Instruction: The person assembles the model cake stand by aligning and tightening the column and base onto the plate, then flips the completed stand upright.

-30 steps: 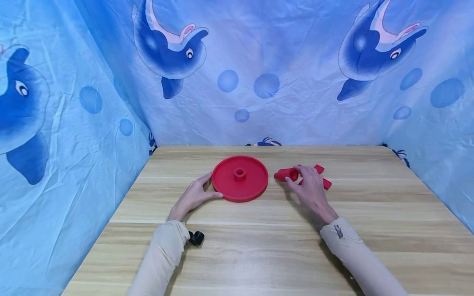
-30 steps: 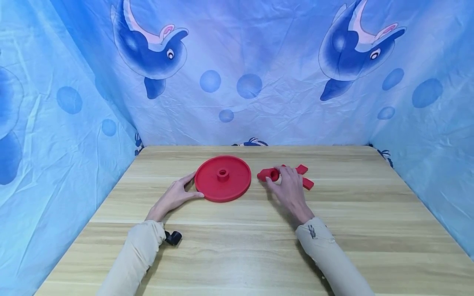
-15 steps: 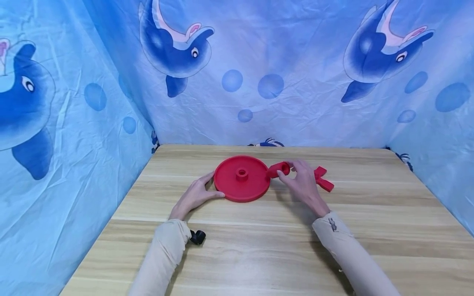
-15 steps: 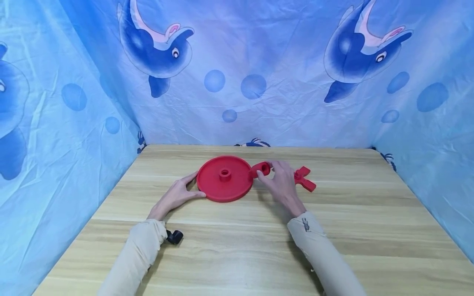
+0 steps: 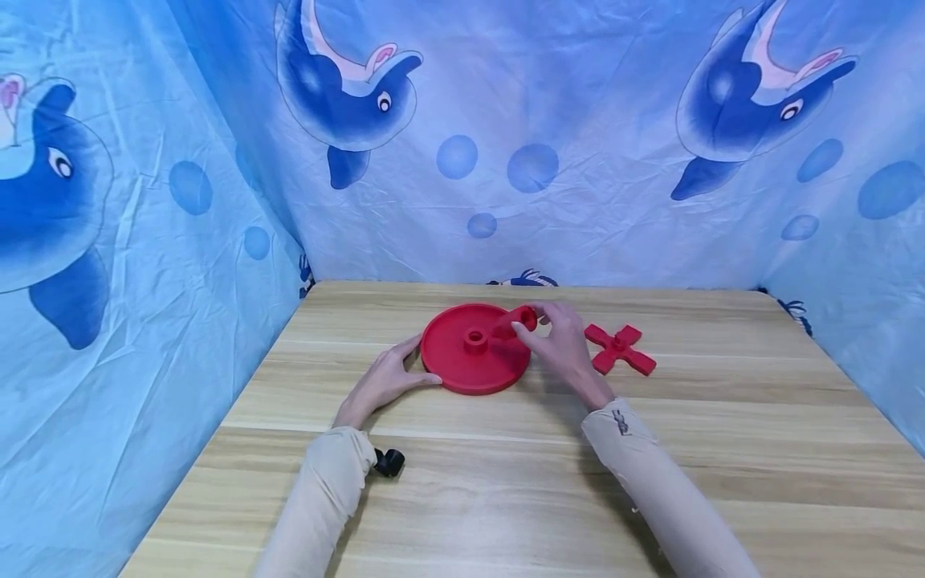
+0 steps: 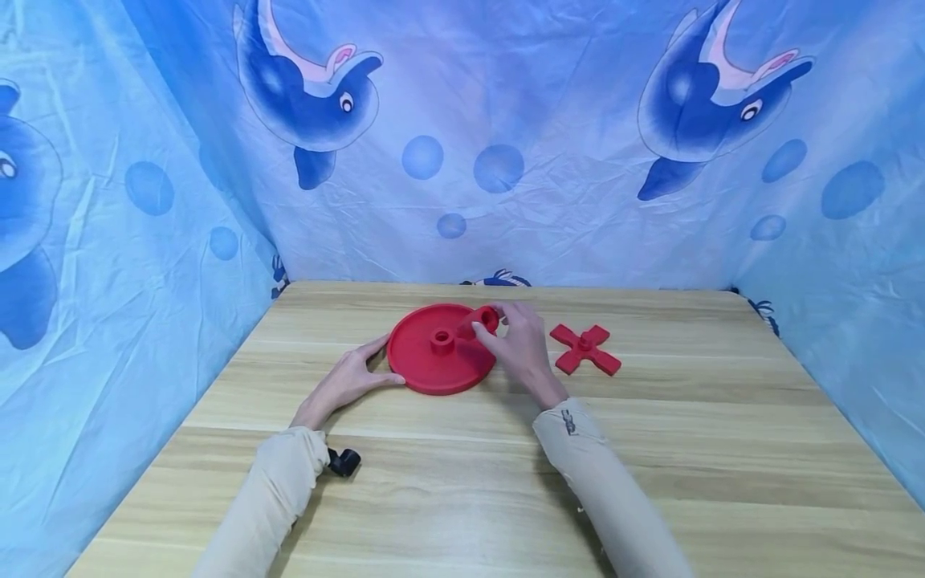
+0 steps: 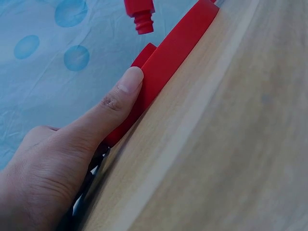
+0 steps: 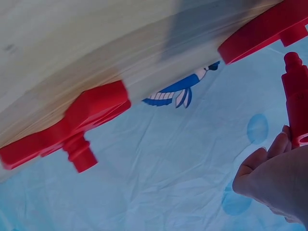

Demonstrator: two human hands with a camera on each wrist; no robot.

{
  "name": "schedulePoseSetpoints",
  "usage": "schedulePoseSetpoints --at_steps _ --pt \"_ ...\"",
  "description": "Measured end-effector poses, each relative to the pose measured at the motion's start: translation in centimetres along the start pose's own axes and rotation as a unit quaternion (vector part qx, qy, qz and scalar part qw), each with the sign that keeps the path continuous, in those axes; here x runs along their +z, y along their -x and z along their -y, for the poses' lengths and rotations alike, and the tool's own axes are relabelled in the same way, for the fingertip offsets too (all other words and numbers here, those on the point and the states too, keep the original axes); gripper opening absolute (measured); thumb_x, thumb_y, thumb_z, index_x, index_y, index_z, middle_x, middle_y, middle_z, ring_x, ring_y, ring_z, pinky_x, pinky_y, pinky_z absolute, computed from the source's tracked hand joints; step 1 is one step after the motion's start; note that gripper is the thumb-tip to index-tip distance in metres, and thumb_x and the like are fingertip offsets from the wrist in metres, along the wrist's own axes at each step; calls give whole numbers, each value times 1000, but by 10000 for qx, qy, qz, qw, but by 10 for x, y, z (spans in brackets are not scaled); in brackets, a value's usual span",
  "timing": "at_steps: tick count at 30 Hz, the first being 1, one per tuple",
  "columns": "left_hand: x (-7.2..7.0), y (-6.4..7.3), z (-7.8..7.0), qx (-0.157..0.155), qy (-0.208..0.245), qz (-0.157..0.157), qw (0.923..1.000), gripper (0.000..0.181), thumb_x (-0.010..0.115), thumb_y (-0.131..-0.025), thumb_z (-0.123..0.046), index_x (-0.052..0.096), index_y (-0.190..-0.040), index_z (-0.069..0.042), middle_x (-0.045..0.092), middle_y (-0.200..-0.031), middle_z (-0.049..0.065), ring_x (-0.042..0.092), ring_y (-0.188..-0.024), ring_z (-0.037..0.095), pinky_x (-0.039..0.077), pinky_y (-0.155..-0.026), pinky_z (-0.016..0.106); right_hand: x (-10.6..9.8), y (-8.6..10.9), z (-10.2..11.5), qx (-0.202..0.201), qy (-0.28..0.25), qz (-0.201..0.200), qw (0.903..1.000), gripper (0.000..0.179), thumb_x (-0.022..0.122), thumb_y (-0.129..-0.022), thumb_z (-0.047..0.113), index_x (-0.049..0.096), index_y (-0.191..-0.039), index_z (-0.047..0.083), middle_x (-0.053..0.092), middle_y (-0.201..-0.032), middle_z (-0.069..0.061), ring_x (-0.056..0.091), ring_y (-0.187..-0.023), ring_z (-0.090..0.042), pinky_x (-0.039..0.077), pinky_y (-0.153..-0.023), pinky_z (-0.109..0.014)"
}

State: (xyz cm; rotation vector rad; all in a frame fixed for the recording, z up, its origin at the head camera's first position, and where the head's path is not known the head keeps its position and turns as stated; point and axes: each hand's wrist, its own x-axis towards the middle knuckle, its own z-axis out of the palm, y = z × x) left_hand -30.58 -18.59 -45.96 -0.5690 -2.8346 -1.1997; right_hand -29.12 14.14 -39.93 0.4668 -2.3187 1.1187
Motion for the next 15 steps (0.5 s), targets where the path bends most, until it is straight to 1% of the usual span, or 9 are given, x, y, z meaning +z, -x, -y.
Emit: schedulePoseSetpoints --at_steps 2,3,7,13,15 --pt "0 0 0 6 -14 -1 10000 103 82 -80 -64 36 -163 -21 42 -162 2 35 -149 28 33 -119 54 3 -1 2 -32 -38 5 10000 38 84 -87 19 73 -119 1 70 -105 -13 60 -98 -31 52 -83 -47" --pt "1 0 0 6 -25 -4 10000 103 82 -80 -63 36 -163 -21 42 -161 2 36 -149 28 33 -119 54 5 -2 2 -14 -59 11 10000 37 84 -88 19 73 -119 1 70 -105 -12 60 -97 -29 52 -83 -48" --pt "0 -1 -1 5 -26 -8 10000 104 82 -80 -63 36 -163 -21 42 -161 3 36 -149 28 33 -118 54 10 -4 6 83 -141 60 9998 38 83 -90 20 72 -121 1 70 -106 -12 59 -99 -29 54 -81 -48" --pt "0 -1 -1 4 1 -4 10000 103 84 -80 -60 37 -163 -19 43 -161 4 37 -148 29 33 -118 54 17 -7 9 139 -335 154 9992 40 83 -89 20 71 -123 2 68 -109 -13 61 -102 -39 56 -81 -54" --pt "-1 -1 -1 -14 -13 -8 10000 103 84 -80 -60 38 -162 -19 43 -160 4 37 -148 29 33 -119 54 20 -8 10 194 -361 207 9989 40 83 -89 21 71 -123 3 68 -110 -13 61 -104 -40 57 -81 -53"
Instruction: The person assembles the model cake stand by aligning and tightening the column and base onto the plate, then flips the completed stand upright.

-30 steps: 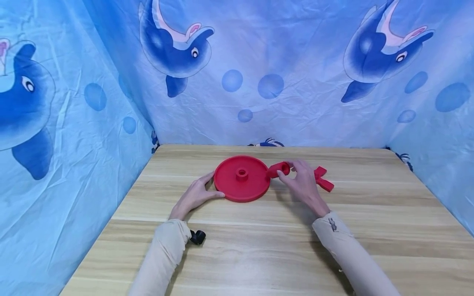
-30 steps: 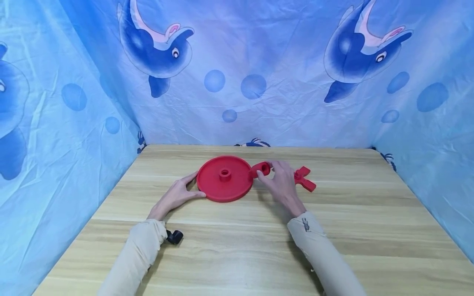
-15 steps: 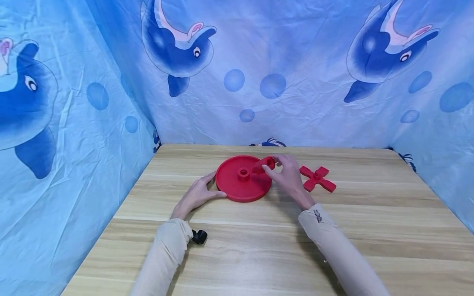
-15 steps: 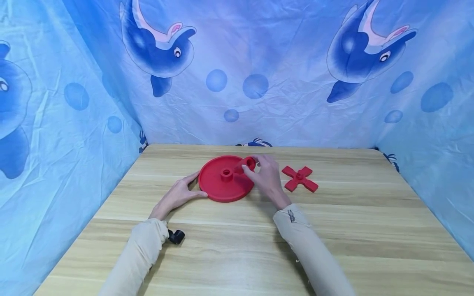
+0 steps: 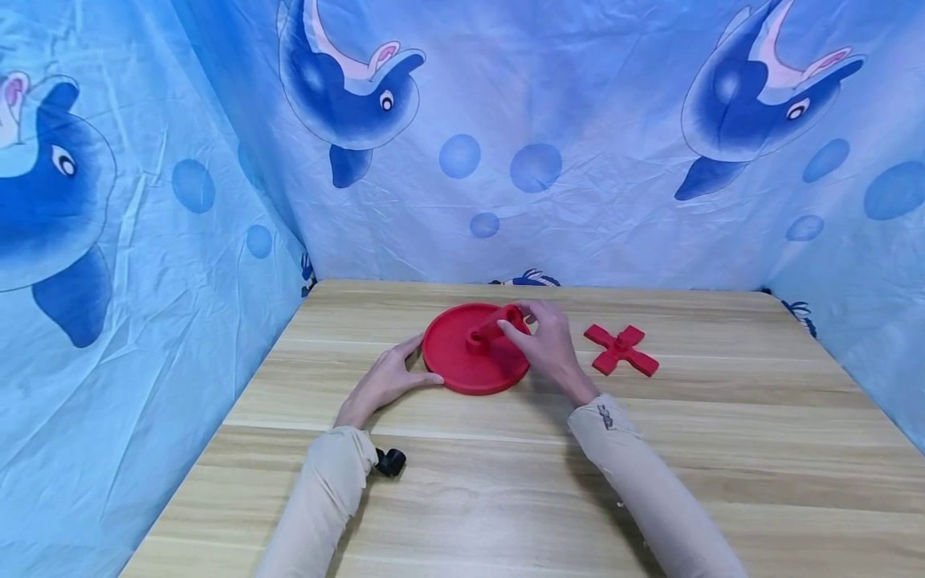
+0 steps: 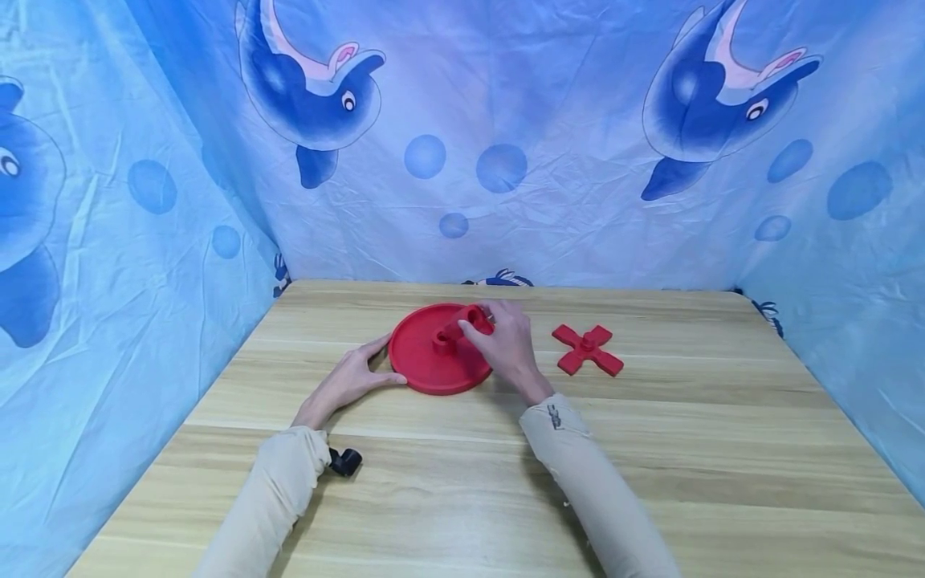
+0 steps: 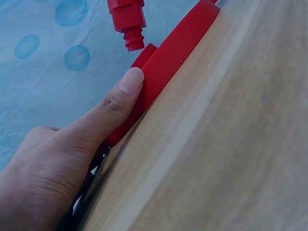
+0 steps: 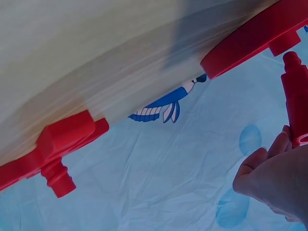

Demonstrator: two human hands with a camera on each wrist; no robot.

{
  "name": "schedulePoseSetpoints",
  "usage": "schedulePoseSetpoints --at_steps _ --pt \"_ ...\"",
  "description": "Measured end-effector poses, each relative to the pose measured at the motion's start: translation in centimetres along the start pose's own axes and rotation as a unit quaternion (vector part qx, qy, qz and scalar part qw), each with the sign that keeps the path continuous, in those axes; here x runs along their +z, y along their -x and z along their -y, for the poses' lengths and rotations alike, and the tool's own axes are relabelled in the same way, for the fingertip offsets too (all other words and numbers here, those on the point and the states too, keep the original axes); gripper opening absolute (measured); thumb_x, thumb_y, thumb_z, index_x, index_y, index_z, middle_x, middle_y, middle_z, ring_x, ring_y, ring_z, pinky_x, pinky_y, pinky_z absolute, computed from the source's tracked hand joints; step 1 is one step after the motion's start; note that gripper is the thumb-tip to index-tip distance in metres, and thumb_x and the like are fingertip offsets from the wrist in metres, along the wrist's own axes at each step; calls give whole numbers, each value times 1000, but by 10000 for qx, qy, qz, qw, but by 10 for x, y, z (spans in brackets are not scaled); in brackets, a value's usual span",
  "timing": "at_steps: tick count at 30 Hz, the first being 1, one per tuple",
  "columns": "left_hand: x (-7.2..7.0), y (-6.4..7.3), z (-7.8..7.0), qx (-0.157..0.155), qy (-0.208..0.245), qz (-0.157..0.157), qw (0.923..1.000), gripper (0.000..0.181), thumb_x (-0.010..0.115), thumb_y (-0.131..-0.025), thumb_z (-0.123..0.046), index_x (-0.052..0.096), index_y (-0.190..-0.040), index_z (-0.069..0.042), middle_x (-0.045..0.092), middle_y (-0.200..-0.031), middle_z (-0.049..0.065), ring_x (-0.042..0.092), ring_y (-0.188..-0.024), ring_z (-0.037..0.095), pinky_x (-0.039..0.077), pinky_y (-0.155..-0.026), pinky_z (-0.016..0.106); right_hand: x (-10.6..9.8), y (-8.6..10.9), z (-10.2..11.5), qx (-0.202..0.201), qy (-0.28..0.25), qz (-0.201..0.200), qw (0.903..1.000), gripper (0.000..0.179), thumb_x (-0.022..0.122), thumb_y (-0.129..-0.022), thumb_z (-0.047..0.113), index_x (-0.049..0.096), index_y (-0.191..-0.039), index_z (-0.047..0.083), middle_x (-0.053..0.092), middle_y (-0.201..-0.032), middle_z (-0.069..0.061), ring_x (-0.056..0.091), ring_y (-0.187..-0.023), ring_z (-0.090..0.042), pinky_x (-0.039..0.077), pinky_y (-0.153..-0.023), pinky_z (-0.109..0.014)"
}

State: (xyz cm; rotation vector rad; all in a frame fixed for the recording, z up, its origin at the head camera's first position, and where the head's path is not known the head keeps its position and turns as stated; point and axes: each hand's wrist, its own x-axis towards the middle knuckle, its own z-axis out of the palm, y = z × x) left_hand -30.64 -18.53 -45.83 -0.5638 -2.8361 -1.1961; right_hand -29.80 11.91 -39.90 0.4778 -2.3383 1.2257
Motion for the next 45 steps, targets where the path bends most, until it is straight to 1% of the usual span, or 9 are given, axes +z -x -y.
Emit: schedulePoseSetpoints --at_steps 6,11,18,21,25,30,34,41,45 --pt "0 1 -1 -54 -36 6 10000 103 83 -80 -61 37 -162 -19 43 -161 4 36 -149 28 33 -119 53 6 -1 2 130 56 58 9999 42 82 -91 23 71 -126 4 68 -114 -13 61 -108 -39 55 -82 -45" --pt "0 1 -1 -94 -23 29 9999 104 84 -80 -61 36 -163 -19 42 -161 4 36 -149 29 33 -118 54 11 -3 2 103 13 55 9999 44 83 -90 21 70 -127 2 67 -115 -14 60 -108 -37 55 -85 -48" --pt "-1 0 -1 -85 46 36 9999 102 84 -81 -58 37 -163 -19 42 -161 4 35 -149 28 32 -119 53 17 -9 4 237 67 129 9996 47 81 -92 25 68 -132 3 66 -120 -14 59 -114 -36 56 -88 -46" --pt "-1 0 -1 -77 23 46 10000 103 83 -81 -60 36 -163 -19 42 -162 4 35 -149 28 32 -119 53 18 -13 7 167 102 197 9996 47 80 -93 24 68 -132 1 66 -120 -15 58 -114 -37 54 -91 -48" --pt "-2 1 -1 -116 42 65 9999 103 83 -80 -61 36 -163 -21 42 -161 3 36 -149 28 33 -119 53 20 -16 11 108 204 342 9991 48 81 -93 23 67 -132 0 65 -121 -15 58 -114 -36 55 -91 -48" --pt "-1 1 -2 -132 106 101 9998 103 83 -80 -62 36 -163 -22 42 -161 2 36 -149 28 35 -118 53 23 -19 12 180 296 423 9985 48 81 -93 25 67 -133 3 64 -124 -14 56 -119 -33 56 -92 -48" --pt "-1 1 -2 -123 100 85 9998 103 82 -80 -63 37 -163 -22 43 -161 2 37 -148 28 36 -117 54 24 -23 12 153 338 433 9984 48 81 -92 24 67 -133 4 63 -126 -13 55 -120 -32 55 -95 -50" --pt "0 2 0 -89 76 55 9999 102 83 -81 -61 38 -162 -19 43 -161 4 37 -148 29 34 -118 54 24 -28 14 75 567 644 9963 47 80 -93 27 68 -133 5 64 -124 -13 56 -119 -33 46 -104 -56" --pt "0 2 0 -117 58 57 9999 102 82 -81 -61 38 -162 -20 43 -161 4 37 -148 28 34 -118 54 22 -31 16 97 781 790 9938 49 79 -93 30 68 -134 5 65 -129 -16 51 -130 -36 38 -111 -60"
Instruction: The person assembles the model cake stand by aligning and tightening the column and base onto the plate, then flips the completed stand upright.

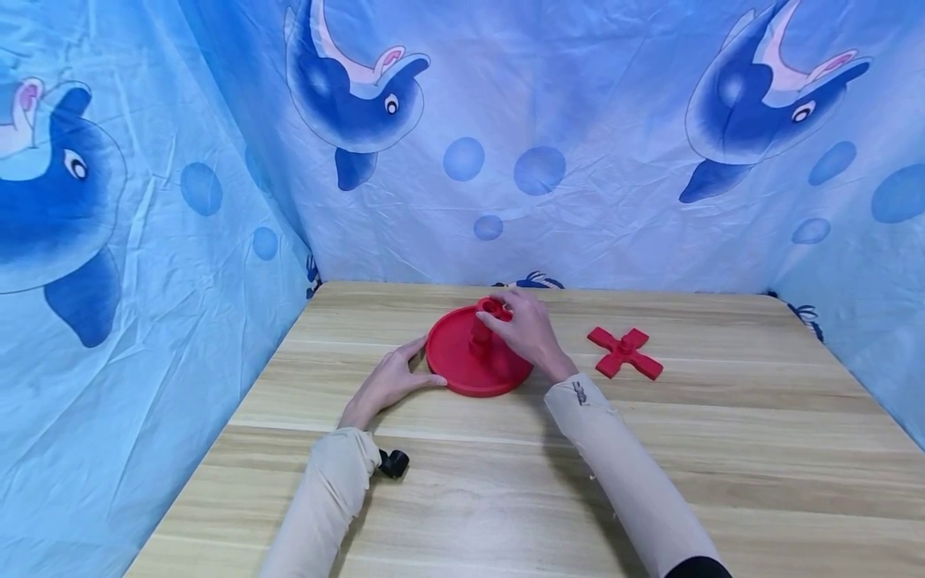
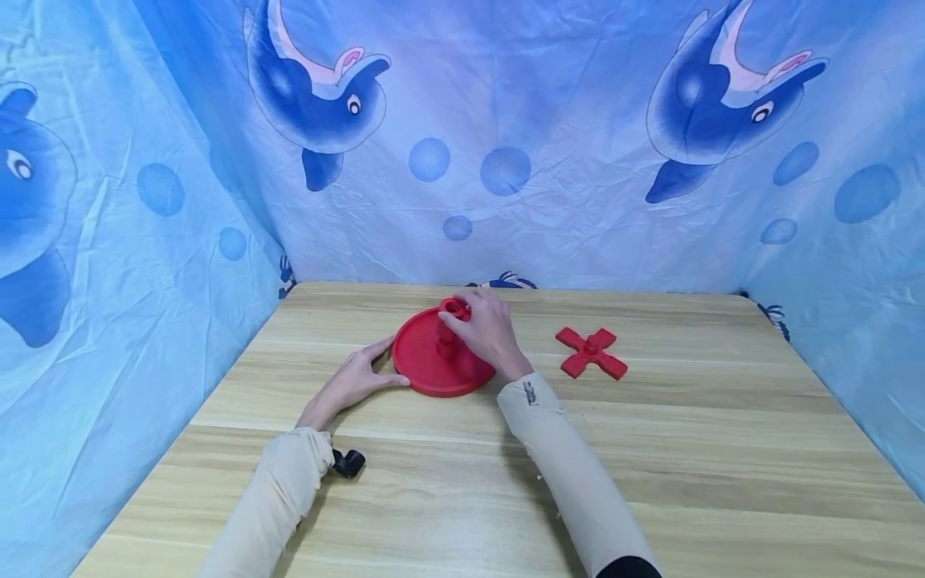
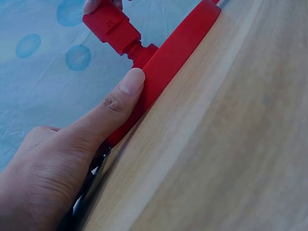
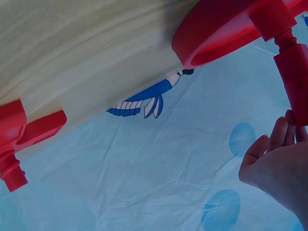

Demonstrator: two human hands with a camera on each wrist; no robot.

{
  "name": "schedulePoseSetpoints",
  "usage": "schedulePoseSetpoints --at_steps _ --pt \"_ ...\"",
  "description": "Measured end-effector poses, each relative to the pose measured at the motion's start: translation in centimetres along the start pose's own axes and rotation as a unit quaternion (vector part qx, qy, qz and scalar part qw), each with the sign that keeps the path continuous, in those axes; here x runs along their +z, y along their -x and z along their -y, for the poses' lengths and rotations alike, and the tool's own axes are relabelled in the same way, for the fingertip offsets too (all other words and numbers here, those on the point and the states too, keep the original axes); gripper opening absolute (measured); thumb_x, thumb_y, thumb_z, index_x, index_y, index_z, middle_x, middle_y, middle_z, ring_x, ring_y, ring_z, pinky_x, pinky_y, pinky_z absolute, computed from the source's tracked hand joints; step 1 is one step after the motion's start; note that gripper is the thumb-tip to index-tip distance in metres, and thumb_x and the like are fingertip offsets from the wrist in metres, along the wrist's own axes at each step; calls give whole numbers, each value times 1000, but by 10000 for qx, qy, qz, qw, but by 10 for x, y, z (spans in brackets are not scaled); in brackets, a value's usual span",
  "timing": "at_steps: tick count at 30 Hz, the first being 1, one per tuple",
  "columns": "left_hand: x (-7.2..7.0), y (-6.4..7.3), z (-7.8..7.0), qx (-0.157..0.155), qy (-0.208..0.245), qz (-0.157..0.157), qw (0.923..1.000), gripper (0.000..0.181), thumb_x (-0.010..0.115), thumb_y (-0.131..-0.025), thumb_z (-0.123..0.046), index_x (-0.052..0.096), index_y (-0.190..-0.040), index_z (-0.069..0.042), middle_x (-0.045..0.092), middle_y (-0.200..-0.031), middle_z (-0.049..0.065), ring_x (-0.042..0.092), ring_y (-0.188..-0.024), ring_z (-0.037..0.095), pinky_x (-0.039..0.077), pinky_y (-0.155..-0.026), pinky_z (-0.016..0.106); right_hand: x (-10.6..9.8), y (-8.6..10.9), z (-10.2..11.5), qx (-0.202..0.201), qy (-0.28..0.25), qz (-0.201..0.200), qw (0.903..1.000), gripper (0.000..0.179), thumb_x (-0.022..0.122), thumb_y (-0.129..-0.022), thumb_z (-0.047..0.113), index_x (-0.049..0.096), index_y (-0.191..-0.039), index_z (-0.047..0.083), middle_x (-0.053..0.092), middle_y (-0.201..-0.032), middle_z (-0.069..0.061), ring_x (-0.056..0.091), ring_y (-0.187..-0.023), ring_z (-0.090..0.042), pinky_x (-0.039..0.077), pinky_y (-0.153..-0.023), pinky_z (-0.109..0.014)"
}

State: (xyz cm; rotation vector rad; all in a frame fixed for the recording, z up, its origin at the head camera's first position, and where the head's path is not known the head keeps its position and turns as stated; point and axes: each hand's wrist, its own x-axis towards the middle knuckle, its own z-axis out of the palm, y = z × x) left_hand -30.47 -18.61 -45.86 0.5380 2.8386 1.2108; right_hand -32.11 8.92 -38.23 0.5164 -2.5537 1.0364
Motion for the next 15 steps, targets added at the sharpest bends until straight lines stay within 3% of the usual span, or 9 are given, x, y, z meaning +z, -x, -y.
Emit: schedulePoseSetpoints --at_steps 7,15 --pt "0 -1 0 -17 -32 -20 10000 102 83 -81 -61 38 -162 -19 43 -161 4 36 -149 29 34 -118 54 -1 -3 3 140 82 118 9998 51 80 -93 29 67 -136 5 63 -135 -18 42 -140 -39 33 -115 -61" --pt "0 0 0 10 -70 -33 10000 102 83 -81 -61 38 -162 -20 43 -161 3 37 -148 29 35 -118 54 4 -4 6 184 104 175 9996 51 80 -93 28 67 -136 5 62 -134 -18 44 -136 -38 38 -111 -61"
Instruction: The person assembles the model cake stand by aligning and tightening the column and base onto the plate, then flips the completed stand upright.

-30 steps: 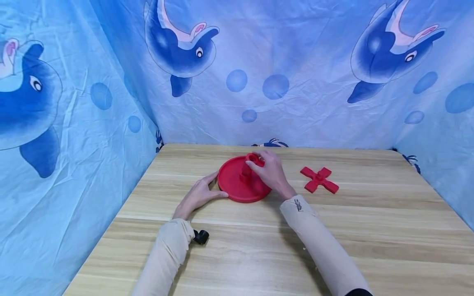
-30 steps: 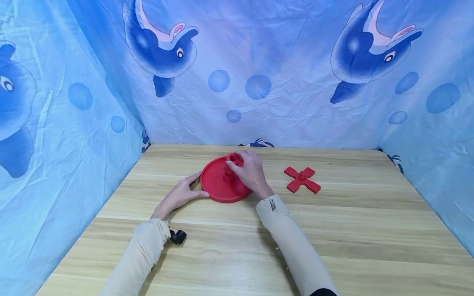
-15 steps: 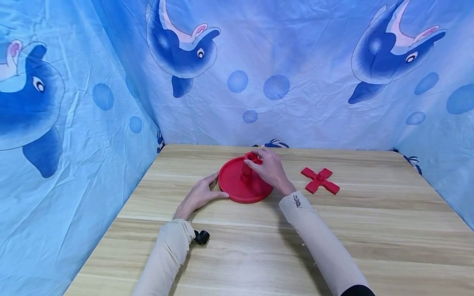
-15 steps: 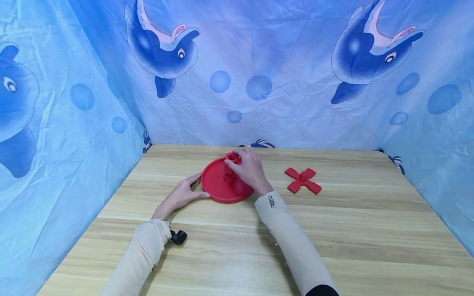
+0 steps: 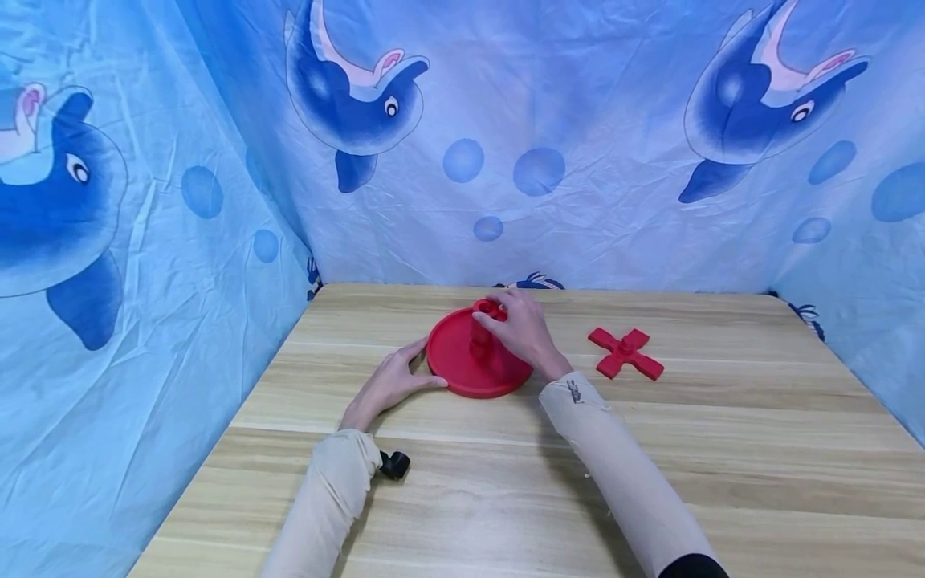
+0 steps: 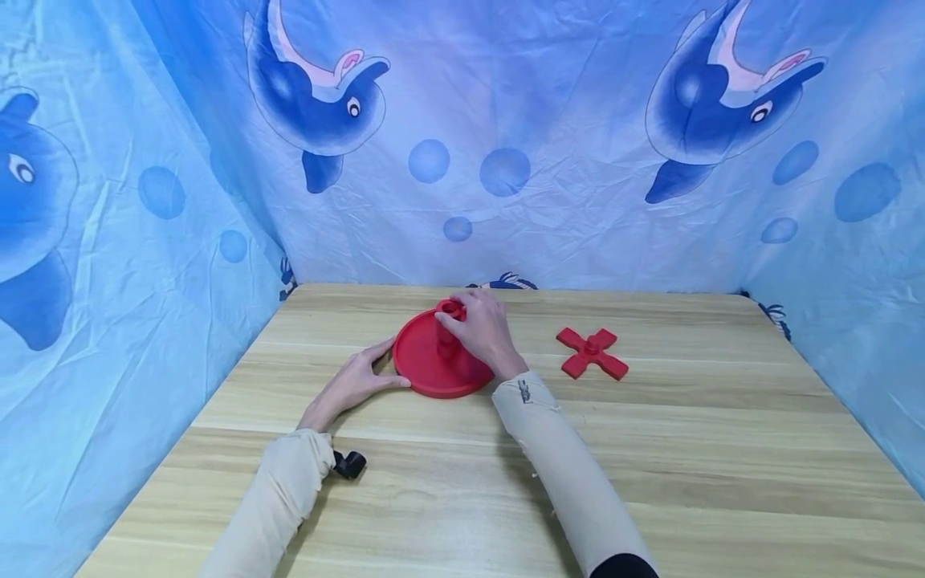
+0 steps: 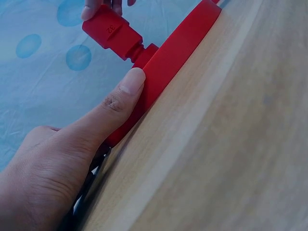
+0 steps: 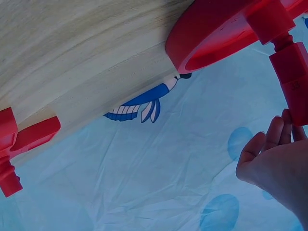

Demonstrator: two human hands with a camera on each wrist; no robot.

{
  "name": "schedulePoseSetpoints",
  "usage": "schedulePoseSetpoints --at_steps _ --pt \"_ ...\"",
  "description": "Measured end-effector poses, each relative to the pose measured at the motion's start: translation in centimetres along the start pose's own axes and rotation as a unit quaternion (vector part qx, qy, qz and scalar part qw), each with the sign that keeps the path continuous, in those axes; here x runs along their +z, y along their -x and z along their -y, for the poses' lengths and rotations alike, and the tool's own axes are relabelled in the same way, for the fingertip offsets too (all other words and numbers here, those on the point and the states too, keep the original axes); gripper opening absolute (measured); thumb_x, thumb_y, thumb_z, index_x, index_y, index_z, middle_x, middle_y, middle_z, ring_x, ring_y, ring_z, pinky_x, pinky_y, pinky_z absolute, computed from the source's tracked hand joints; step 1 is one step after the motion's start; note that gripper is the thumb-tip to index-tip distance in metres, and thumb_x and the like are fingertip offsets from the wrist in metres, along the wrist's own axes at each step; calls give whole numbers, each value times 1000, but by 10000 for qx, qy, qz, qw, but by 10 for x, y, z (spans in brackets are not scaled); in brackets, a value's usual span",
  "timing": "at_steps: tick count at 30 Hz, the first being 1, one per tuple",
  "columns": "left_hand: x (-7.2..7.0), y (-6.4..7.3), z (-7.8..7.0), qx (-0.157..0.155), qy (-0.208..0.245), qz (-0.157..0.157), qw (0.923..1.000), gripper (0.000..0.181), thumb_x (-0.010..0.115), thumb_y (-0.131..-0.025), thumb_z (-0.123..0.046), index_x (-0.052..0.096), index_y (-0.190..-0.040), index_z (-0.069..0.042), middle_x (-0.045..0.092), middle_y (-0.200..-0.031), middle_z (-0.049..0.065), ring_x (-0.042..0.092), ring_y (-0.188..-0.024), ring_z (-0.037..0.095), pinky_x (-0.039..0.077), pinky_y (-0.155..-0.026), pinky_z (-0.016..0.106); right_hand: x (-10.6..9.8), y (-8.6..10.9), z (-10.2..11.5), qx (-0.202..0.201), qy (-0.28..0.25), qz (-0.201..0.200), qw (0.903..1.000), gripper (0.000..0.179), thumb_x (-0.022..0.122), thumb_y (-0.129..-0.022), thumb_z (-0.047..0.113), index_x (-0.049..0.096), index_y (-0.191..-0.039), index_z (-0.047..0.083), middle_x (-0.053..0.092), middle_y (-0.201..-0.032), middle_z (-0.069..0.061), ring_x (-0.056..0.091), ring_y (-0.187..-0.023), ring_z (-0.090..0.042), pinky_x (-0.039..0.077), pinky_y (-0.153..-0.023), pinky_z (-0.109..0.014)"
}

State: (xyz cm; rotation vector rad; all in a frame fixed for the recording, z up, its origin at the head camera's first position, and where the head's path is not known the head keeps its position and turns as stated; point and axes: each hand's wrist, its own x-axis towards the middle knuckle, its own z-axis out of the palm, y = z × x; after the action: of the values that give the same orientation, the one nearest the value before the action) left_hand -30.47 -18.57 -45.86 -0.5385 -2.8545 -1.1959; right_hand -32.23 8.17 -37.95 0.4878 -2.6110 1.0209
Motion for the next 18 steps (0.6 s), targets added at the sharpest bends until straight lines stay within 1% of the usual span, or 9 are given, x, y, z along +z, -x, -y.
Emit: schedulePoseSetpoints --at_steps 6,11,18 --pt "1 0 0 -7 12 -14 10000 102 83 -80 -62 38 -162 -20 43 -161 3 37 -148 28 35 -118 53 -1 1 -2 -23 -12 86 10000 49 74 -96 28 65 -138 4 59 -138 -18 39 -142 -39 37 -112 -62" --pt "1 0 0 14 11 4 10000 102 82 -81 -62 38 -162 -19 43 -161 4 37 -149 28 34 -118 53 -2 2 -3 -26 -112 147 9998 47 72 -97 25 64 -138 3 60 -133 -15 45 -135 -34 43 -108 -57" --pt "1 -1 1 -2 55 23 10000 103 82 -80 -63 38 -162 -18 43 -161 5 37 -148 30 36 -117 54 -1 1 -4 59 -244 115 9996 49 75 -96 27 64 -138 4 60 -136 -16 44 -136 -35 42 -109 -57"
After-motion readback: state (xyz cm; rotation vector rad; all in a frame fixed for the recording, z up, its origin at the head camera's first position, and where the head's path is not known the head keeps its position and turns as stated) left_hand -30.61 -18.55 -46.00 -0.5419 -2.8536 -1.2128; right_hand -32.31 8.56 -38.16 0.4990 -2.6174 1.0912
